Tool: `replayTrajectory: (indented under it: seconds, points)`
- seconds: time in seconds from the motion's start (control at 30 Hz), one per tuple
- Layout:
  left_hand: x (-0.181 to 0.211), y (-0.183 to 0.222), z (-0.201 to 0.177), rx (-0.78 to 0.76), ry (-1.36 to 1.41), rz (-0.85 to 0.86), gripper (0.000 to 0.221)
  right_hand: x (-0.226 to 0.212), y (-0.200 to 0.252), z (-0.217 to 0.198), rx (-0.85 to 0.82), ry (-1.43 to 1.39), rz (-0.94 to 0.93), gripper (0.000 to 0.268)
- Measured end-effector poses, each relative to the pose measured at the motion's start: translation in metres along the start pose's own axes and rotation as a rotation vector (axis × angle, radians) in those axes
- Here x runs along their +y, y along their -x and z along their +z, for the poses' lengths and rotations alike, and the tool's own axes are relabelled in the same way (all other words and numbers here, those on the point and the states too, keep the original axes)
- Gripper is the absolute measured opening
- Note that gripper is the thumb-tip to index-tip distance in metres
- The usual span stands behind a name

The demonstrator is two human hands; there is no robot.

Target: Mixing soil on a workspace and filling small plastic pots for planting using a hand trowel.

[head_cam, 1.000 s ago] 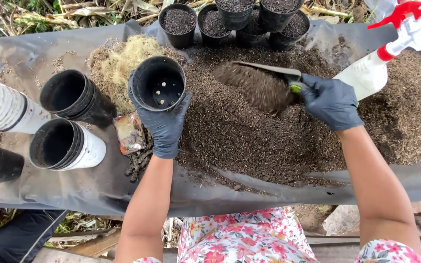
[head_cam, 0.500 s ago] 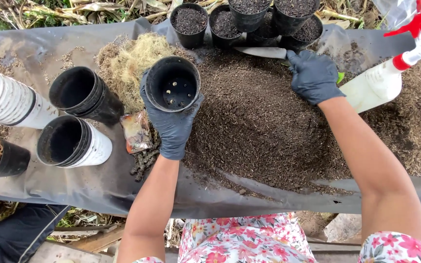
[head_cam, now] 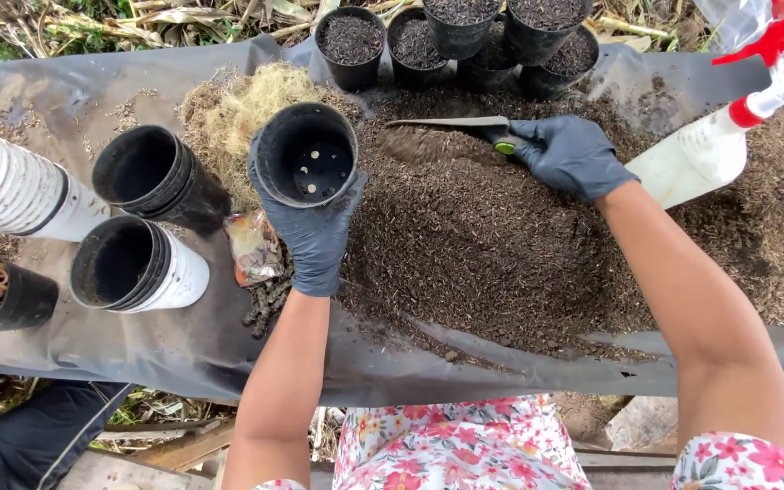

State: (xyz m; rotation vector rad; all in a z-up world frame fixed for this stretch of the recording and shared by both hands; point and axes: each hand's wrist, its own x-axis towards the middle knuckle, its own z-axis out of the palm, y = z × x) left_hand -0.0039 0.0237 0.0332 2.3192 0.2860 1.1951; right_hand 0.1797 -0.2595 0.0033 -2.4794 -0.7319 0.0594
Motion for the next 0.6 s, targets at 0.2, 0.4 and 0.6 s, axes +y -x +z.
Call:
replayTrajectory:
  seconds: [0.2,0.4,0.6]
  points:
    - [-0.062,0.022,0.038,0.197,0.549,-0.155,0.109,-0.005,0.031,-0.037,0.05,0.012,-0.129,0.032]
    - [-0.057,0.022,0.036,0.158,0.606,-0.18,0.108,-0.043,0.095,-0.026,0.391,0.727,-0.454,0.061]
    - [-0.054,0.023,0.038,0.154,0.558,-0.144,0.105,-0.035,0.139,0.007,0.288,0.773,-0.505,0.085]
